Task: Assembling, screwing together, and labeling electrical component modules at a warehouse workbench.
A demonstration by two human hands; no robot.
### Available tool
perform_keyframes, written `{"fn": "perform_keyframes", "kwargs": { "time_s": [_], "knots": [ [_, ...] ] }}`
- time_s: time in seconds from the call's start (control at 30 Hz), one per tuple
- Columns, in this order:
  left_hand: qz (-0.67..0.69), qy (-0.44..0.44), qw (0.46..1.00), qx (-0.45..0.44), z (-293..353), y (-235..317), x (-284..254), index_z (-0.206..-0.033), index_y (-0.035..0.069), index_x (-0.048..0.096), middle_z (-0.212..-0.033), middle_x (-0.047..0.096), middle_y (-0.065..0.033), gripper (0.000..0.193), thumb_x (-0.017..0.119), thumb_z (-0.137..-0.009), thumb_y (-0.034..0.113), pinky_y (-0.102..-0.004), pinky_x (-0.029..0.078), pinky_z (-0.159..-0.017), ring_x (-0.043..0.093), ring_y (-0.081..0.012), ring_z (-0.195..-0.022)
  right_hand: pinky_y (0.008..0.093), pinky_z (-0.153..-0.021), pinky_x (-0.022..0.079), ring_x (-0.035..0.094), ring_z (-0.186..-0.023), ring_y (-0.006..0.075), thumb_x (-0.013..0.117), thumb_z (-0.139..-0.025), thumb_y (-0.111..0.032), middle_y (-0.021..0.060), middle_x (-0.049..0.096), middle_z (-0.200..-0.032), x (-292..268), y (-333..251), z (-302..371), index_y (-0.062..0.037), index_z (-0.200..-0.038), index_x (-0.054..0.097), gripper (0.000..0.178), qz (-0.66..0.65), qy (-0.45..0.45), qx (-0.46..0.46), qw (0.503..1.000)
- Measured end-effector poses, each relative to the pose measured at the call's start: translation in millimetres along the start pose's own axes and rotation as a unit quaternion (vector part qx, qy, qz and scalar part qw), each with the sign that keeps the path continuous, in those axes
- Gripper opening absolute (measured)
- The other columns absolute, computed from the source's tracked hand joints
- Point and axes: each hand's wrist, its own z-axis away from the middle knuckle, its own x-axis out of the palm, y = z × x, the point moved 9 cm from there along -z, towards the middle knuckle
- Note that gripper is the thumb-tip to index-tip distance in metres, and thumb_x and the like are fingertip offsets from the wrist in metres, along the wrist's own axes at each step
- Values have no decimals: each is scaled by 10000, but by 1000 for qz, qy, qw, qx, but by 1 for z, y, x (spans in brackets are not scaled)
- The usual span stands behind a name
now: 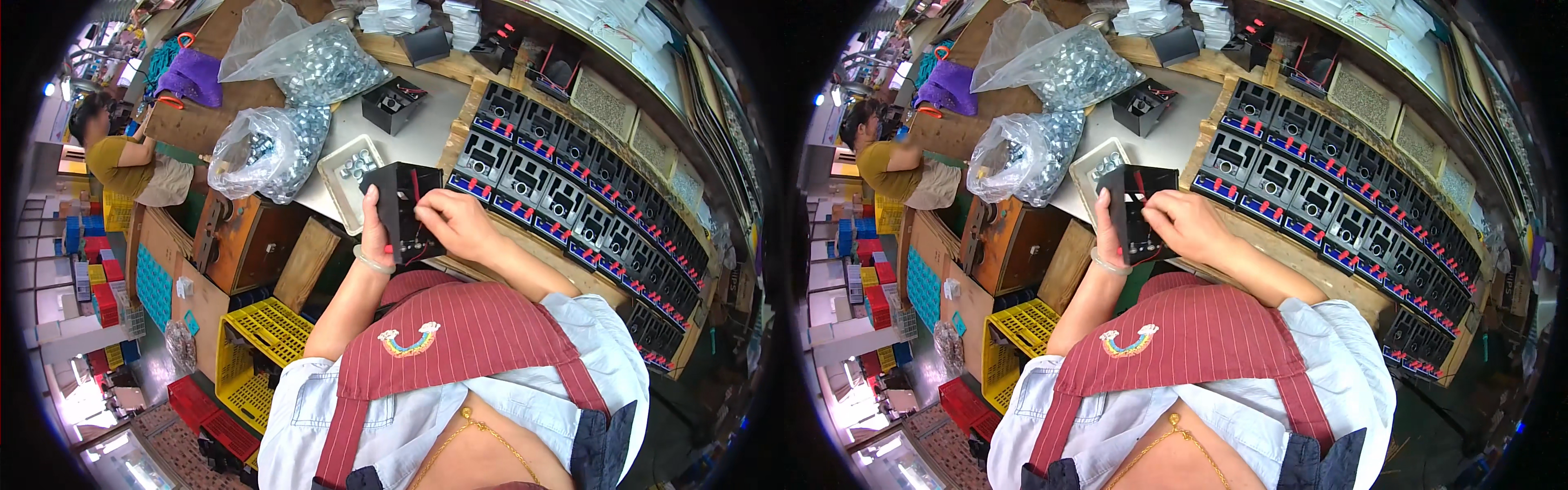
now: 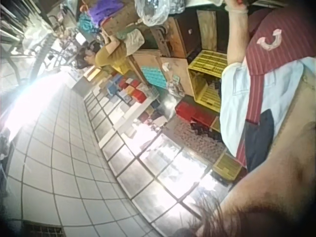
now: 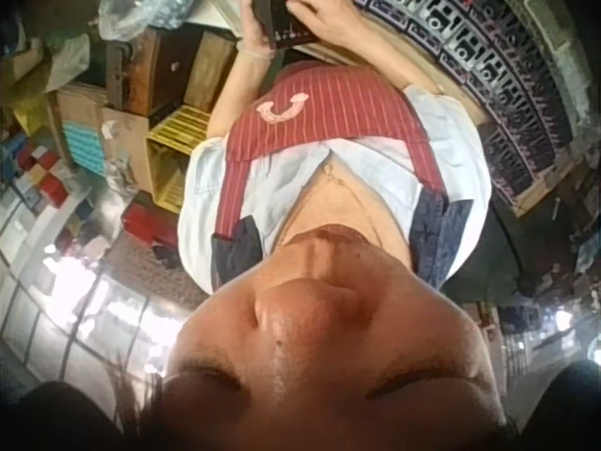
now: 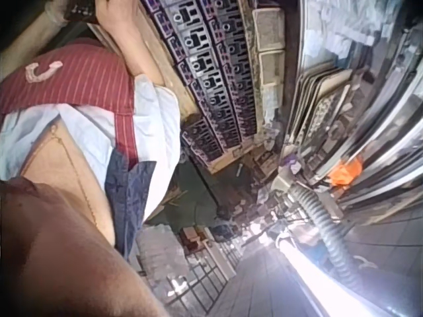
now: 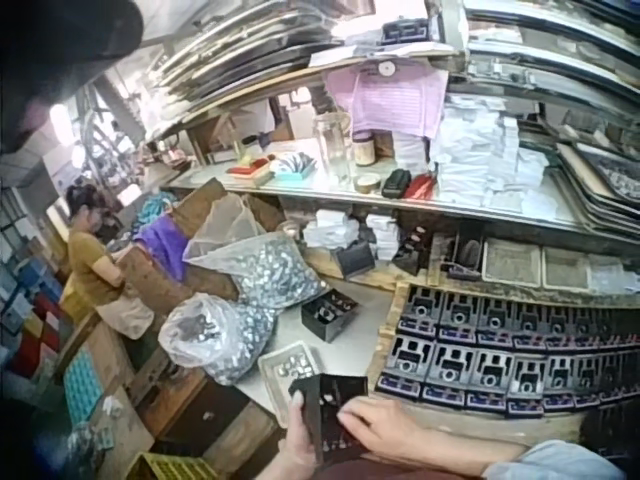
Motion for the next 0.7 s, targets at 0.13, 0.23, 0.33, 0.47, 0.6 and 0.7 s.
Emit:
{"fn": "perform_keyframes", "kwargs": {
  "time_s": [0.13, 0.23, 0.33, 0.47, 0.6, 0.7],
  "knots": [
    [2, -71, 997, -30, 5, 0, -15, -1212, 82, 530, -1066, 616, -84, 748, 390, -835, 713, -342, 505, -827, 611, -212, -926, 416, -607, 451, 582, -674, 351, 478, -864, -163, 171, 575, -711, 14, 13, 18, -1, -783, 553, 196, 12, -161, 93, 982],
    [-24, -92, 995, -33, 5, -8, -12, -1170, 65, 520, -1050, 614, -93, 647, 371, -899, 633, -348, 517, -767, 611, -199, -886, 406, -633, 479, 626, -701, 330, 447, -839, -159, 179, 590, -668, 28, 12, 24, 5, -757, 553, 212, 3, -244, 96, 965],
    [-123, -248, 955, -105, 8, -23, -7, -1173, 53, 523, -998, 618, -109, 523, 420, -934, 505, -319, 521, -692, 616, -226, -806, 320, -673, 496, 636, -766, 191, 467, -888, -104, 139, 629, -737, 27, 18, 24, 10, -840, 568, 160, -97, -244, 186, 947],
    [-113, -183, 969, -118, 3, -32, -22, -1183, 51, 522, -1013, 619, -116, 539, 372, -955, 517, -366, 521, -747, 624, -237, -859, 295, -733, 504, 642, -792, 138, 490, -918, -73, 90, 672, -801, 26, 38, 33, 40, -957, 606, 166, -183, -124, 150, 964],
    [18, -127, 981, -147, 7, -33, -1, -1170, 65, 522, -944, 593, -89, 613, 321, -934, 595, -363, 478, -733, 576, -221, -844, 271, -815, 455, 559, -896, 90, 485, -901, -52, 47, 640, -902, 26, 66, 46, 33, -937, 601, 148, -265, -92, 204, 938],
    [60, -200, 954, -214, 9, -44, -7, -1070, 41, 536, -792, 555, -108, 502, 421, -916, 505, -305, 428, -519, 537, -211, -642, 265, -786, 475, 590, -867, 94, 466, -894, -47, 38, 619, -817, 23, 38, 40, 26, -811, 543, 135, -264, -115, 159, 944]
  ]
}}
